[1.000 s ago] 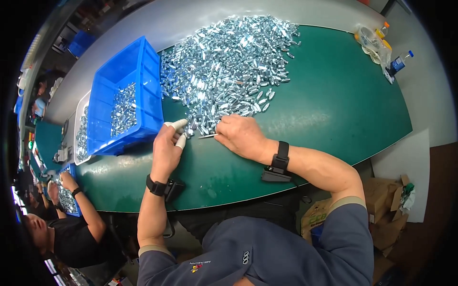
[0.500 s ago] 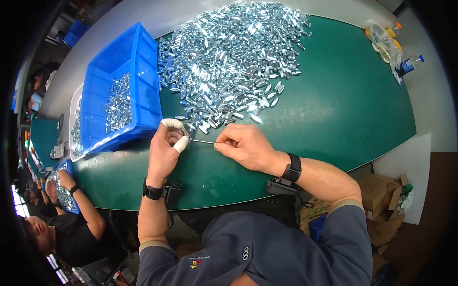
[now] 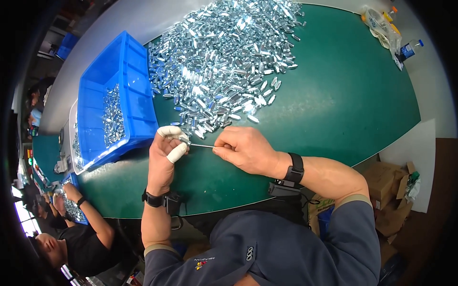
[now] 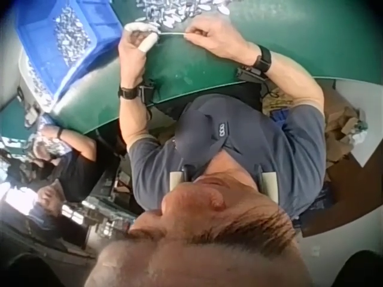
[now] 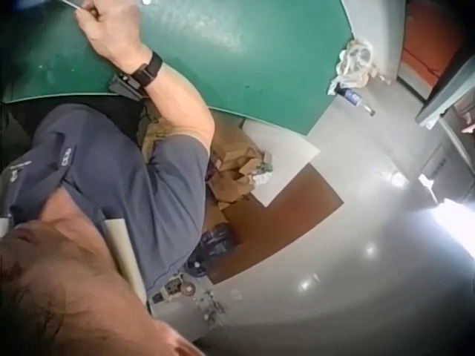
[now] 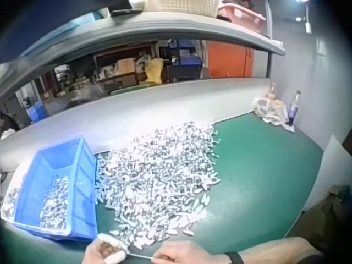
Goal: The person picks up a metal component and a thin rod, inserts the rod into the component, and places the assembly into a blue bin, repeating this process several times.
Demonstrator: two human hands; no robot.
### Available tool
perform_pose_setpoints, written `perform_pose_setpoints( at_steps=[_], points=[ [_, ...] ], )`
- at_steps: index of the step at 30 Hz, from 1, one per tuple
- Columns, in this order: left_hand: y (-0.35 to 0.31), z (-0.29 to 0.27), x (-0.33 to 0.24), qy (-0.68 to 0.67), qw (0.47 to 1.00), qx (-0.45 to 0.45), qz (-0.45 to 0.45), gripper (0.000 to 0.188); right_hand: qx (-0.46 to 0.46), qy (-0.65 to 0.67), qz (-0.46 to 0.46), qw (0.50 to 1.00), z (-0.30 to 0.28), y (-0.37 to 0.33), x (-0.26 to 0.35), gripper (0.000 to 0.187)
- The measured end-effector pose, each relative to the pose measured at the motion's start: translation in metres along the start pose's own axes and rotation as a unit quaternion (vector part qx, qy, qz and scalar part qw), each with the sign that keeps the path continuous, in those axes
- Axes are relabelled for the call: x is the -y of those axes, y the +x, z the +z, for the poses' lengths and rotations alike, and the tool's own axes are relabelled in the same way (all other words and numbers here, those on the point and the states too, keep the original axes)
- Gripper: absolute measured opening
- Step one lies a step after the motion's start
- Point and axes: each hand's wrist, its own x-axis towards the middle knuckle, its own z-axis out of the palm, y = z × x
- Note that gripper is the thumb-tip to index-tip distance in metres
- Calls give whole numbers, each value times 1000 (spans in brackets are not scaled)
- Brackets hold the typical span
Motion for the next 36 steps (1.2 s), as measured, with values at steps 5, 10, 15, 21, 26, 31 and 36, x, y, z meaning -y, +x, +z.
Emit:
perform_pose_setpoints(
  at_steps=[5,10,15,21,26,31,36],
  points=[
    [-4,6,3,14,999,35,10,30,6,13,5,1000,-3,1,4,14],
    [-6,8,12,29,998,57,14,20,2,18,-11,1000,1,0,1,18],
    [-6,9,13,65,995,77,11,19,16,15,10,1000,1,0,-3,21],
    [-16,18,7,140,988,61,12,18,20,-21,-40,999,3,-1,-6,22],
    [-33,12,-40,397,877,-43,267,15,3,63,-24,998,1,-1,-14,28],
    [-35,-25,-105,524,704,-265,399,23,7,55,-25,998,-3,-3,-6,30],
    [-18,-7,-97,569,662,-163,459,29,8,73,-14,997,-4,-3,-10,32]
  ],
)
